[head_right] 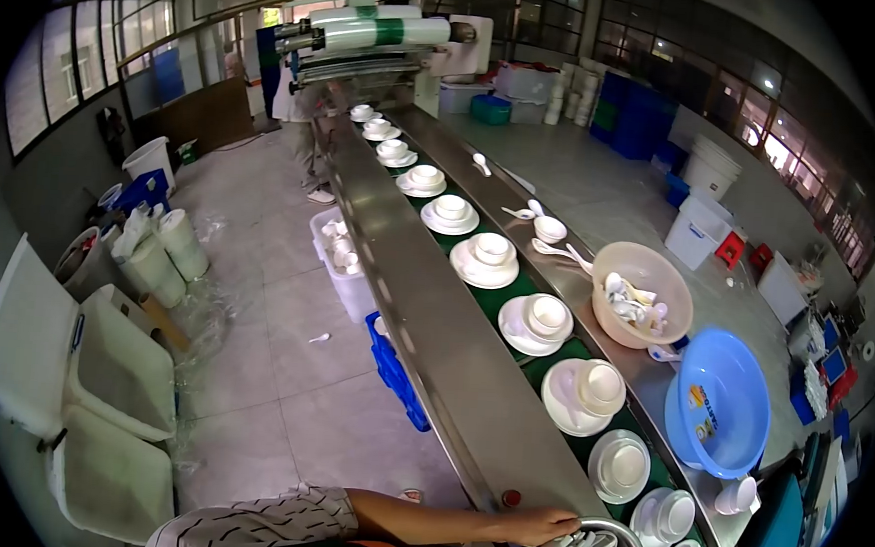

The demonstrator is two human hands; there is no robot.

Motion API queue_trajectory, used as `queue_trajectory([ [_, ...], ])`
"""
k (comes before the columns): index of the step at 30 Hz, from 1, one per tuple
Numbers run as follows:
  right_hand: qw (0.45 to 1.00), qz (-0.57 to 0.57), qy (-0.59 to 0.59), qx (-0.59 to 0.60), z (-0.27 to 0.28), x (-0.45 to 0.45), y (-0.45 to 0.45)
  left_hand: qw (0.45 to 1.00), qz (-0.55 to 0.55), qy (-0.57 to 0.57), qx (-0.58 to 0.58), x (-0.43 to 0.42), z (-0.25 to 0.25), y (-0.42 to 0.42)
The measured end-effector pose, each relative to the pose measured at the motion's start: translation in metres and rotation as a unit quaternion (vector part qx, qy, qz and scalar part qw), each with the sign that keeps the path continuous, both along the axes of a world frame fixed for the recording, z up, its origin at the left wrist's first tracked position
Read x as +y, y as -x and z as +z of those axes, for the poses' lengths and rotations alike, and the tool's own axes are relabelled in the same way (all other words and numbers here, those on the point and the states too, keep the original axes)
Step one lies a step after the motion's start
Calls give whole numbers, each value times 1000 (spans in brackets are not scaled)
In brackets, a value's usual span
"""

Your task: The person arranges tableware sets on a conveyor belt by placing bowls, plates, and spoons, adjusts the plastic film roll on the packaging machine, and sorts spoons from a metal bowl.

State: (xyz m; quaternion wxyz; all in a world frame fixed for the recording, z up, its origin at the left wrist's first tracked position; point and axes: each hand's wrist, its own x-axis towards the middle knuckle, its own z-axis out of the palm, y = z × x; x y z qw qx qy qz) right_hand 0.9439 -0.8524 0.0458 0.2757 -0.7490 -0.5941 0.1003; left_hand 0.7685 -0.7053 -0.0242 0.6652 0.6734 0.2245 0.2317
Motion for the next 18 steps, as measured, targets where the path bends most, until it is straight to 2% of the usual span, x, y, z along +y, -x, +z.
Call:
queue_trajectory([
  [7, 999, -5, 37, 16, 12, 8, 9, 1000, -3, -9, 12, 7, 2, 3],
  [11, 1000, 27, -11, 10, 6, 7, 3, 1000, -4, 11, -12, 7, 1, 4],
  [15, 991, 21, -11, 134, -7, 5, -7, 1000, 0, 3, -16, 6, 1, 4],
  [18, 994, 100, -26, -21, -6, 4, -19, 1000, -15, 15, 11, 8, 4, 6],
])
